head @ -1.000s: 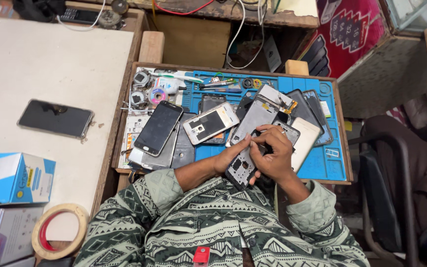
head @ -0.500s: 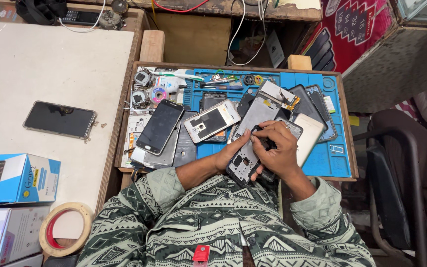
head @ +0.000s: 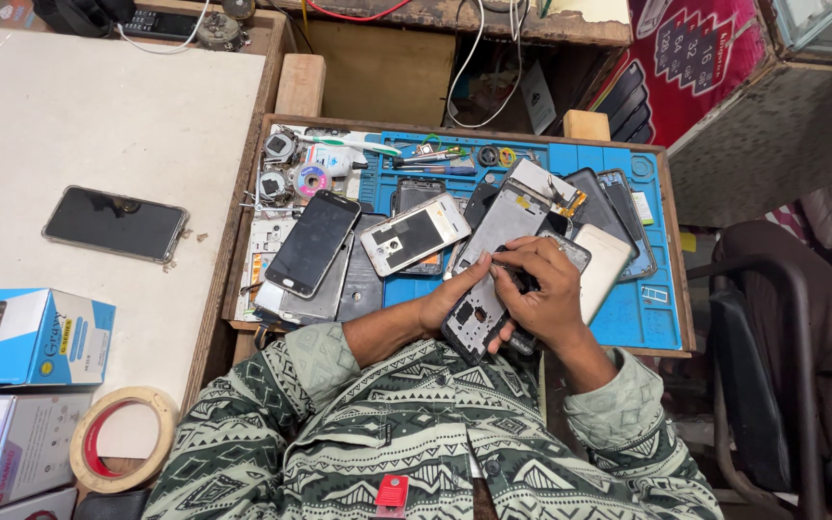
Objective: The person uses a small metal tool to pry and adjust internal components inside a disassembled smartphone. They work on the phone's frame and internal parts, then set it down and pick up another device to continue the repair process.
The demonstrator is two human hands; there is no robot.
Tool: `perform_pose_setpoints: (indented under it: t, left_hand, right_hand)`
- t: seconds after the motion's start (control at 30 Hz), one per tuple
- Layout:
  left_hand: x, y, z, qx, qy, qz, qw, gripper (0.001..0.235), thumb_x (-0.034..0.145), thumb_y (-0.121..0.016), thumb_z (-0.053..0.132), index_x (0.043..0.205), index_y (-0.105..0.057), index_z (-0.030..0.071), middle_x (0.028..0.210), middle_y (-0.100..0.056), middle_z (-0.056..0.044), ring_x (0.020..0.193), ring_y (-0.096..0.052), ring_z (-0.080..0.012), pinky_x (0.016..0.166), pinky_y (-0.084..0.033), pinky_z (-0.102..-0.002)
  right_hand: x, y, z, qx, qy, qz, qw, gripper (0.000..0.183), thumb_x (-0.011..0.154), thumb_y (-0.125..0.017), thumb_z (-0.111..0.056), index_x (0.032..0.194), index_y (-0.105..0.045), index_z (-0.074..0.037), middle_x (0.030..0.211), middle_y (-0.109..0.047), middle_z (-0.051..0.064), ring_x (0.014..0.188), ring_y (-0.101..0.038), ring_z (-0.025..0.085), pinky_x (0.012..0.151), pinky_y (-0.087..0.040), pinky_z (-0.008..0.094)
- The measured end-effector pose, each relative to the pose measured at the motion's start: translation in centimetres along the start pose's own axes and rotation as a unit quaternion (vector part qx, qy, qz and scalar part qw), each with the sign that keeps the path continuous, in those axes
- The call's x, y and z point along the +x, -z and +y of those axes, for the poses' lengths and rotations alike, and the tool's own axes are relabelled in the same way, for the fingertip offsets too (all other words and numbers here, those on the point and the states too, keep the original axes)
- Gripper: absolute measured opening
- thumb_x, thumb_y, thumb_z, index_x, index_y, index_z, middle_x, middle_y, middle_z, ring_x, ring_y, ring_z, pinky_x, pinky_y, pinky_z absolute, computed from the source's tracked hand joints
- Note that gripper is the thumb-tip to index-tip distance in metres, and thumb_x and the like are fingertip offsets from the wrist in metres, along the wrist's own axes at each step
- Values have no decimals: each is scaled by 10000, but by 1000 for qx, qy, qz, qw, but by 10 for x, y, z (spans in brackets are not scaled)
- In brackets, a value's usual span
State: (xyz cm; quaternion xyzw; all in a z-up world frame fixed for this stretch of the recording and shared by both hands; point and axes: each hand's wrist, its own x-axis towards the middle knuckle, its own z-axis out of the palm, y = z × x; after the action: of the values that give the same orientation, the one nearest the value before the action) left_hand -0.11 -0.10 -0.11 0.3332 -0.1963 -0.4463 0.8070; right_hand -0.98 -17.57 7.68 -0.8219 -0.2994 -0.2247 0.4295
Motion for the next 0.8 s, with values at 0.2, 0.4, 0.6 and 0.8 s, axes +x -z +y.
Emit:
perform_pose_setpoints:
  t: [0.2,0.4,0.6,0.8]
  left_hand:
    - [0,0,0,-7,1,-2,1000,855,1038,-225,762,1137,-632,17,883,-698,-158,709,-737,-247,630,-630,-331]
    - [0,-1,1,-4,-7,-12,1000,807,1053,-225,736,1102,-624,37,876,-699,-158,710,-739,-240,619,-628,-322]
    - [0,-2,2,-5,-4,-14,1000,807,1057,-226,733,1097,-629,34,878,-700,-153,718,-740,-232,618,-627,-315]
    - [-1,-3,2,-11,5,-9,1000,809,1053,-234,733,1105,-633,31,878,-701,-153,720,-742,-230,619,-626,-310]
  right_hand:
    - [0,1,1,0,3,-8,1000,173,820,-785,-55,983,-750,-10,938,-678,118,1024,-700,273,841,-557,358]
    - [0,1,2,-4,7,-10,1000,174,820,-784,-51,986,-750,-11,930,-674,114,1024,-698,272,843,-554,359]
    - [1,0,2,-11,11,-10,1000,161,825,-790,-57,976,-751,-16,929,-678,111,1014,-700,264,826,-554,349]
    - [1,0,2,-9,11,-10,1000,162,822,-792,-52,974,-749,-18,929,-677,110,1010,-699,265,823,-553,348]
